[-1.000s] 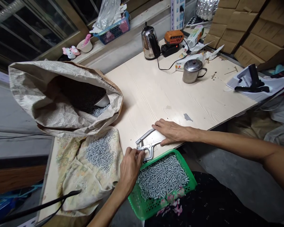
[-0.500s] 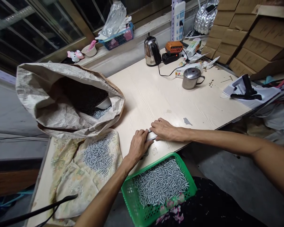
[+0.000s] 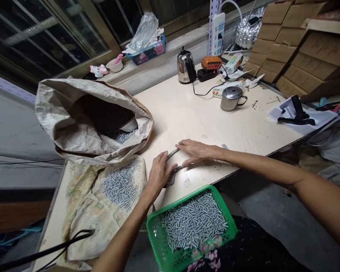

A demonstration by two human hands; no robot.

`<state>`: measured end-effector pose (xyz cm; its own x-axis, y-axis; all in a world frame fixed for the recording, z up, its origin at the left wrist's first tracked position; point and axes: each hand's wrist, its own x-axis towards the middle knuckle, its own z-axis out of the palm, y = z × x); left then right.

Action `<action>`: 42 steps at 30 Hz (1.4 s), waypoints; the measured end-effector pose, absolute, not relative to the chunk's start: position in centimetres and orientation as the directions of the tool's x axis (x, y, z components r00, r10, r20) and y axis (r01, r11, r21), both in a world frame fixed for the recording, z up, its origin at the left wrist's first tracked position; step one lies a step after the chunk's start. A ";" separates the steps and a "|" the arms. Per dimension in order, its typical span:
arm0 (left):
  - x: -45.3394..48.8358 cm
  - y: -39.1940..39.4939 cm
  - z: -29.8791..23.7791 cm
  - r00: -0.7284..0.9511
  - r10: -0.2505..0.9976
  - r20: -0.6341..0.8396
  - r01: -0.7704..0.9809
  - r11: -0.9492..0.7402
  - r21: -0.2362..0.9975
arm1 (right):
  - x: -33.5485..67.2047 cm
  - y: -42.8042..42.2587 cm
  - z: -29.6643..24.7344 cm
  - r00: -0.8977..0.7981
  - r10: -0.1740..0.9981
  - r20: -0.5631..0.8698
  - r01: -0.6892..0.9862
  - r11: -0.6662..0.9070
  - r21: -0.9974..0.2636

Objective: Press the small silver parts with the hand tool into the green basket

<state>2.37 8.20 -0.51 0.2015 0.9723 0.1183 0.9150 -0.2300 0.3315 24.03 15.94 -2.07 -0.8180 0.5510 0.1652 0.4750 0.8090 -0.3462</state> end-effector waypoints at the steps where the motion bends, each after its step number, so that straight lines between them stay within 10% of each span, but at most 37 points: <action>1: 1.7 7.7 0.1 0.149 0.979 0.137 0.918 -0.189 0.349 | 24.5 15.9 -1.9 -0.803 0.564 0.192 0.472 0.799 -0.372; 14: 1.0 5.5 0.7 -0.172 0.896 -0.408 0.928 0.287 0.238 | 22.4 11.5 -4.7 -0.780 0.606 0.155 0.543 0.779 -0.314; 21: 2.0 2.9 3.4 0.005 0.981 -0.192 0.989 -0.034 -0.144 | 22.8 12.0 -5.5 -0.759 0.612 0.223 0.539 0.782 -0.312; 27: 2.1 -1.6 5.9 0.270 0.923 -0.275 0.962 -0.244 0.126 | 23.2 11.9 -5.6 -0.746 0.607 0.276 0.499 0.783 -0.371; 33: -5.0 4.1 3.5 -0.099 0.995 -0.027 0.976 0.092 -0.195 | 23.1 11.9 -5.8 -0.740 0.605 0.295 0.477 0.781 -0.403; 42: -8.1 7.4 0.4 0.091 0.987 -0.133 0.971 -0.118 -0.208 | 22.9 11.9 -5.5 -0.746 0.599 0.292 0.481 0.787 -0.387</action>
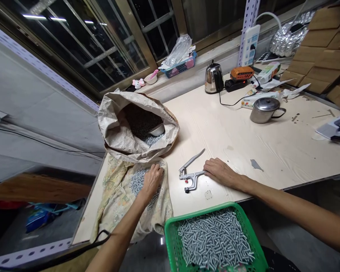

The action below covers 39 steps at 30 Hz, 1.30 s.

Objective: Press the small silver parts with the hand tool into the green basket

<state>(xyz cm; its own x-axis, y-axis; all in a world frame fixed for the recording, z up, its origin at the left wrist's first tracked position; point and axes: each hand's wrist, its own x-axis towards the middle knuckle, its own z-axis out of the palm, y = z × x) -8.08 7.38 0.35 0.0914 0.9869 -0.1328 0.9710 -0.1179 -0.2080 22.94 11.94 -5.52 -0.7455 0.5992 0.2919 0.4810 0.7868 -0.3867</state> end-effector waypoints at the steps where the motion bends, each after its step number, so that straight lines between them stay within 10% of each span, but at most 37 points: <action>1: -8.1 7.4 0.3 0.099 0.985 -0.139 0.974 -0.124 -0.189 | 22.9 12.0 -5.5 -0.746 0.597 0.295 0.484 0.790 -0.377; 5: -8.0 7.4 0.7 0.044 0.998 -0.032 0.998 -0.046 -0.042 | 22.8 11.9 -5.7 -0.749 0.574 0.331 0.494 0.817 -0.298; 9: -5.4 5.7 1.7 -0.167 0.977 0.131 0.912 0.103 0.396 | 23.1 11.5 -5.6 -0.750 0.513 0.417 0.495 0.854 -0.160; 14: -0.2 2.1 0.9 -0.290 0.955 -0.055 0.594 0.225 0.772 | 23.4 10.6 -4.7 -0.750 0.477 0.458 0.485 0.868 -0.108; 39: 0.5 1.9 -2.2 -0.314 0.928 -0.200 0.535 0.348 0.770 | 23.3 10.4 -4.9 -0.750 0.493 0.441 0.542 0.840 -0.017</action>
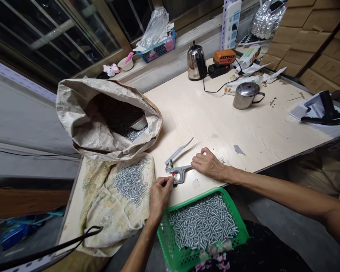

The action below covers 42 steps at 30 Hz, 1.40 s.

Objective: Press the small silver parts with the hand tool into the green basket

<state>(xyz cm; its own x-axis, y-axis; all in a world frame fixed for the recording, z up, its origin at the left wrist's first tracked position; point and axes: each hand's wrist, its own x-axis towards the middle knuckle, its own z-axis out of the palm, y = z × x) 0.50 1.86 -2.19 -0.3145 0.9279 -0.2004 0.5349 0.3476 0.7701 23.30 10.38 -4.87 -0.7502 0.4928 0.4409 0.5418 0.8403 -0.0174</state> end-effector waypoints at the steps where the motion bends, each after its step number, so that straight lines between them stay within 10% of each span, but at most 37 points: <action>1: 0.4 2.0 -2.1 -0.306 0.917 -0.256 0.511 0.385 0.769 | 23.2 10.4 -5.1 -0.748 0.488 0.450 0.539 0.842 -0.017; 12: 0.9 1.5 -0.4 -0.164 0.737 -0.656 0.382 0.661 0.646 | 23.2 9.9 -5.2 -0.792 0.517 0.325 0.519 0.850 -0.089; 42: 1.9 -0.8 -1.3 -0.266 0.851 -0.453 0.558 0.519 0.647 | 21.2 14.6 -4.6 -0.806 0.570 0.159 0.541 0.819 -0.191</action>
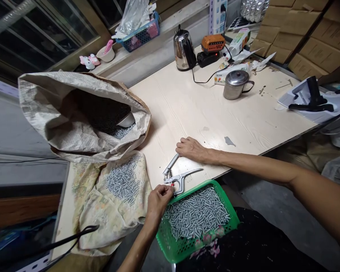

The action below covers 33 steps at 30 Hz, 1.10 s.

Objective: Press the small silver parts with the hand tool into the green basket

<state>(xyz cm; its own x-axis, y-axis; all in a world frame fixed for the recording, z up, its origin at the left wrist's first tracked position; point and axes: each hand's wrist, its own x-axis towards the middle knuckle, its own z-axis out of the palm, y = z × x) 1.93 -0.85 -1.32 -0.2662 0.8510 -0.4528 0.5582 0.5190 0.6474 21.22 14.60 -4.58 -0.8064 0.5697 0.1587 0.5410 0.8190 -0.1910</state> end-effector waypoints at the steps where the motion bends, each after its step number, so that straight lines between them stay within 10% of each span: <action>1: 1.9 -0.9 -1.3 -0.275 0.849 -0.450 0.561 0.522 0.643 | 21.4 14.6 -4.6 -0.803 0.575 0.155 0.543 0.814 -0.208; 8: 2.0 -0.9 -1.1 -0.282 0.843 -0.458 0.570 0.531 0.627 | 23.9 12.5 -3.6 -0.803 0.567 0.185 0.466 0.790 -0.398; 27: 1.8 -1.1 -0.8 -0.240 0.853 -0.464 0.662 0.493 0.564 | 25.7 9.7 -2.4 -0.847 0.520 0.106 0.445 0.805 -0.392; 33: 3.6 -1.1 -0.1 -0.024 0.999 -0.028 0.926 0.033 0.376 | 25.5 8.9 -2.5 -0.832 0.539 0.131 0.446 0.792 -0.417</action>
<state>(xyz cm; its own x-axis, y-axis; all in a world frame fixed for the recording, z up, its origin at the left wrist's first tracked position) 3.59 -1.13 -0.07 -0.0242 0.9993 -0.0284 0.9260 0.0331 0.3761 25.52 8.93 -2.51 -0.8323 0.5386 0.1312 0.4464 0.7915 -0.4174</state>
